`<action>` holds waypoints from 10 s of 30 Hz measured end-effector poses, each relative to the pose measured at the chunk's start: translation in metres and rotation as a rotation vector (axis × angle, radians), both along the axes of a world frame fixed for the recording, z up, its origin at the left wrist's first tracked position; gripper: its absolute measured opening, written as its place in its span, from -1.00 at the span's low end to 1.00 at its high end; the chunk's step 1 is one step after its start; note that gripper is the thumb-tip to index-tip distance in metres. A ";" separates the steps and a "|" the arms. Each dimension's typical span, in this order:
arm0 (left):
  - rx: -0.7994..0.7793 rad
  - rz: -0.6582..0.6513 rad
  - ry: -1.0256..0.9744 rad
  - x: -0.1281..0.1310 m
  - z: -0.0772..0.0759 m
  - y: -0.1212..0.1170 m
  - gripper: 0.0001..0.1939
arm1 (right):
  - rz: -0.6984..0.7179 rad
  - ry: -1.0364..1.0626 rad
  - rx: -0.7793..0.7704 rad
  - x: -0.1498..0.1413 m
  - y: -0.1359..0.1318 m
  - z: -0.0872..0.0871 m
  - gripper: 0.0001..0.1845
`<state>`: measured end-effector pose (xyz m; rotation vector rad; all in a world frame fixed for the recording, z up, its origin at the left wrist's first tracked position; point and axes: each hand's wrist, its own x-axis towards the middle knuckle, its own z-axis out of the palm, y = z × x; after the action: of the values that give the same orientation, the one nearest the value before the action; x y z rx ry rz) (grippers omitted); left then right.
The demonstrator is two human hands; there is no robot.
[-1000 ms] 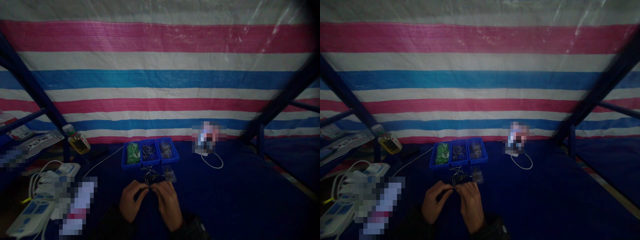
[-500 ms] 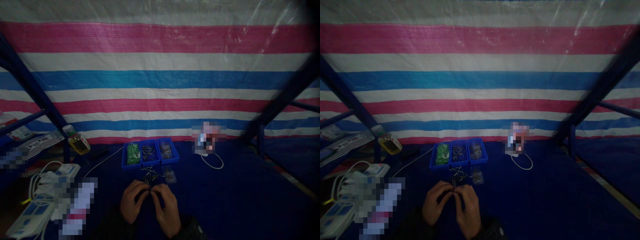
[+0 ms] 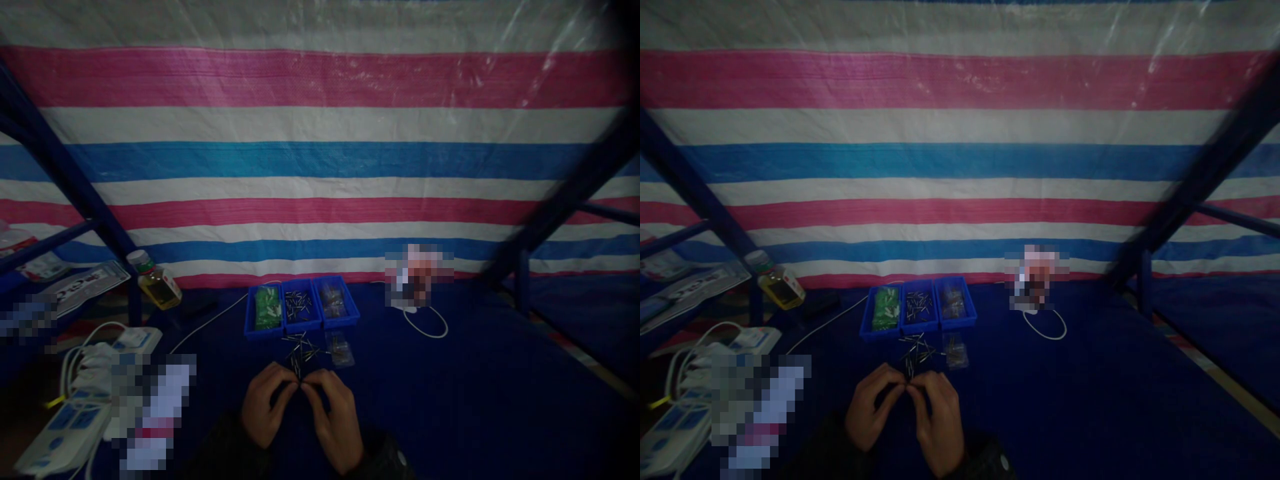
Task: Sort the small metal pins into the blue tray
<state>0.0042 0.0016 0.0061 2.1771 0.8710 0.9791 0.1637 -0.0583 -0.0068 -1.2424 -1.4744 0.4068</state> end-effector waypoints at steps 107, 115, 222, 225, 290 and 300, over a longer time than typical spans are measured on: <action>-0.048 0.066 0.008 0.001 0.007 -0.002 -0.73 | 0.051 0.025 0.006 0.000 0.005 -0.002 -0.79; -0.081 0.058 -0.003 0.001 0.005 -0.001 -0.75 | 0.068 0.025 -0.039 0.000 0.005 -0.004 -0.79; -0.067 0.047 -0.025 -0.001 0.004 -0.002 -0.65 | 0.097 -0.023 -0.015 -0.002 0.002 -0.001 -0.77; -0.071 0.054 -0.023 -0.001 0.006 -0.003 -0.64 | 0.076 -0.046 -0.040 -0.002 0.002 -0.002 -0.74; -0.155 0.181 0.012 -0.001 0.002 0.001 -0.65 | -0.347 -0.539 -0.245 0.029 0.037 -0.010 -0.86; -0.137 0.184 -0.001 -0.001 0.004 0.000 -0.69 | -0.375 -0.445 -0.140 0.030 0.036 -0.004 -0.81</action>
<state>0.0030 0.0016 0.0097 2.0078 1.1200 0.9767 0.1939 -0.0224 -0.0111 -1.7640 -1.5479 -0.0244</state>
